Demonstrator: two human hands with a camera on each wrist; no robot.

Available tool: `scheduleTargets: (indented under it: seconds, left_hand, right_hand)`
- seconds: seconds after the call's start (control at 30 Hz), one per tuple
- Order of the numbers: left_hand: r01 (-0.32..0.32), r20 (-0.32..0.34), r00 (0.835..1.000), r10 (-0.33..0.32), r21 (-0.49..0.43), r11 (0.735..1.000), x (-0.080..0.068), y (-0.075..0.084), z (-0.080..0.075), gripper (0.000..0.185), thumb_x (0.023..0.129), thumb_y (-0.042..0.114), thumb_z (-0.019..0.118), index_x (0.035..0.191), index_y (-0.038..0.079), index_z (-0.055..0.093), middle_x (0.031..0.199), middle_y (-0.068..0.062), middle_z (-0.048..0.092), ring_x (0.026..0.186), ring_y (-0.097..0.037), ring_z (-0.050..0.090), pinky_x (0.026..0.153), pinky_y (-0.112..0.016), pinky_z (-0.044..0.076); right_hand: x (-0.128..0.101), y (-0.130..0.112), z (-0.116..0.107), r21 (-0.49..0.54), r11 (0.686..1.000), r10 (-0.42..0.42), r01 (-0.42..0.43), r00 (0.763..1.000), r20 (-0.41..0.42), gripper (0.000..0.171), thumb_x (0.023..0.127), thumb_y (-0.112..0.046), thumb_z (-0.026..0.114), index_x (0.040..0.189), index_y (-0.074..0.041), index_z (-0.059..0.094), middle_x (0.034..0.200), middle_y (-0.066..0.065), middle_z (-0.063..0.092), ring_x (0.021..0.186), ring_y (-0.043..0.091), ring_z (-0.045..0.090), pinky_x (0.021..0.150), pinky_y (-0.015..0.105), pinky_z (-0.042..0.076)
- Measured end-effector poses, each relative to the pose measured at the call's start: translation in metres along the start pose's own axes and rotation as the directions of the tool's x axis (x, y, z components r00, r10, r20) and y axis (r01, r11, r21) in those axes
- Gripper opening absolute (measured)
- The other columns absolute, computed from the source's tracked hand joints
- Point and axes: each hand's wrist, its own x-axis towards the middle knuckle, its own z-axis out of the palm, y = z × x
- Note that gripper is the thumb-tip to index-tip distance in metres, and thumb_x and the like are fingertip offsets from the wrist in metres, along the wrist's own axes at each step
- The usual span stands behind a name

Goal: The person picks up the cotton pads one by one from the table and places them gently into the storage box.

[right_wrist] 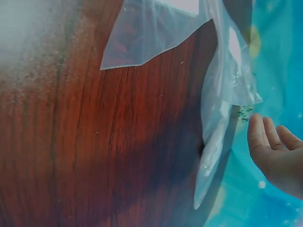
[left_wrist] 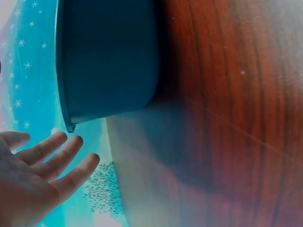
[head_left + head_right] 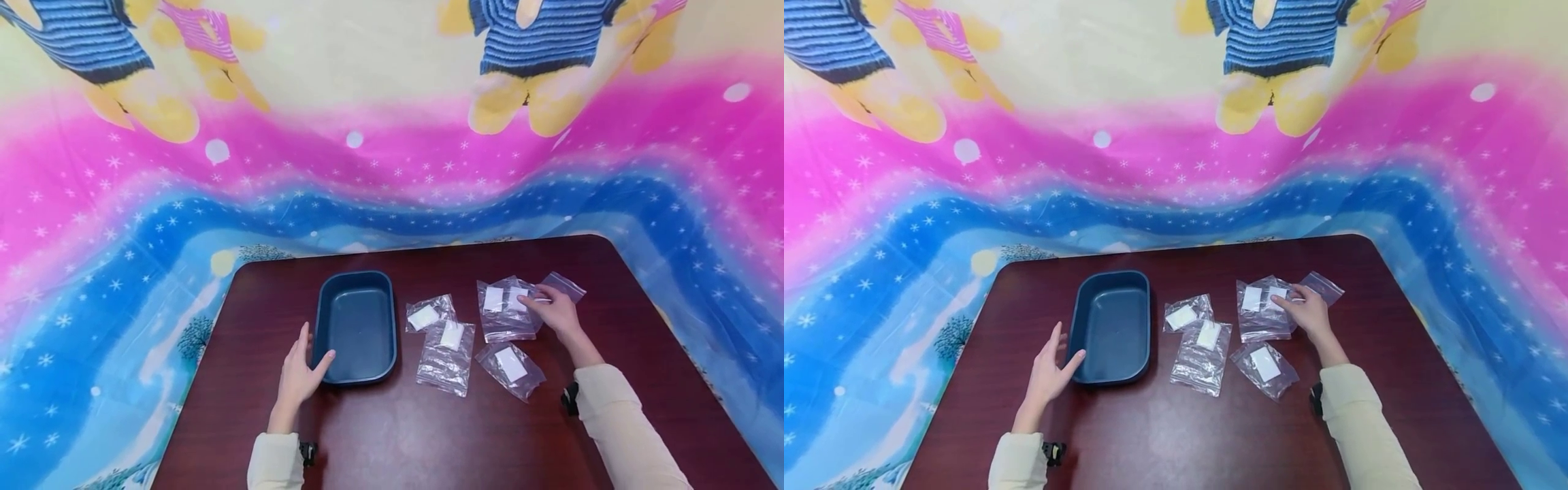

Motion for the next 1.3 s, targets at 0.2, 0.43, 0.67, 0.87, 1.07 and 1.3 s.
scheduleTargets:
  seconds: [0.2,0.43,0.67,0.87,1.07,1.3]
  left_hand:
    - [0.045,0.037,0.998,-0.043,-0.045,0.998,-0.004,-0.006,0.004,0.074,0.082,0.028,0.066,0.140,-0.002,0.030,0.119,-0.025,0.053,0.101,-0.037,0.056,0.086,-0.050,0.047]
    - [0.116,0.090,0.990,-0.111,-0.059,0.991,-0.009,-0.012,0.007,0.068,0.084,0.028,0.064,0.134,-0.008,0.037,0.114,-0.028,0.056,0.096,-0.035,0.060,0.087,-0.048,0.046]
    - [0.161,0.107,0.982,-0.153,-0.078,0.984,-0.013,-0.015,0.008,0.065,0.084,0.029,0.064,0.132,-0.008,0.040,0.105,-0.027,0.060,0.081,-0.029,0.064,0.071,-0.043,0.053]
    - [0.236,0.149,0.966,-0.211,-0.169,0.957,-0.015,-0.016,0.010,0.065,0.084,0.025,0.065,0.134,-0.006,0.038,0.107,-0.028,0.059,0.066,-0.025,0.065,0.047,-0.027,0.052]
    - [0.237,0.149,0.966,-0.210,-0.196,0.951,-0.012,-0.015,0.012,0.059,0.084,0.021,0.066,0.132,-0.003,0.042,0.100,-0.027,0.062,0.061,-0.025,0.064,0.044,-0.026,0.051]
    - [0.258,0.165,0.961,-0.221,-0.263,0.929,-0.011,-0.014,0.013,0.053,0.084,0.009,0.064,0.130,-0.005,0.042,0.106,-0.030,0.059,0.075,-0.032,0.065,0.045,-0.032,0.054]
  right_hand:
    - [0.015,0.006,0.003,0.019,0.997,0.079,-0.080,0.996,0.040,0.080,0.081,-0.047,0.063,0.132,0.009,0.038,0.119,0.029,0.049,0.105,0.038,0.048,0.085,0.045,0.046]
    - [0.030,0.009,0.008,0.033,0.991,0.129,-0.132,0.988,0.081,0.077,0.083,-0.039,0.065,0.132,0.013,0.036,0.120,0.032,0.049,0.105,0.038,0.051,0.085,0.045,0.047]
    - [0.065,0.061,0.030,0.066,0.990,0.116,-0.122,0.989,0.092,0.091,0.075,-0.056,0.064,0.133,0.009,0.037,0.124,0.030,0.045,0.097,0.036,0.057,0.075,0.039,0.054]
    - [0.041,0.016,0.022,0.094,0.977,0.175,-0.190,0.973,0.150,0.067,0.084,-0.027,0.066,0.132,0.010,0.037,0.123,0.029,0.045,0.085,0.025,0.056,0.066,0.028,0.051]
    - [0.044,0.015,0.028,0.058,0.981,0.173,-0.183,0.975,0.143,0.061,0.083,-0.017,0.066,0.129,0.013,0.040,0.113,0.024,0.046,0.061,0.012,0.047,0.053,0.024,0.044]
    - [0.045,0.018,0.031,0.084,0.987,0.134,-0.138,0.990,0.052,0.036,0.081,-0.005,0.062,0.110,0.015,0.056,0.133,0.029,0.038,0.115,0.037,0.041,0.077,0.028,0.043]
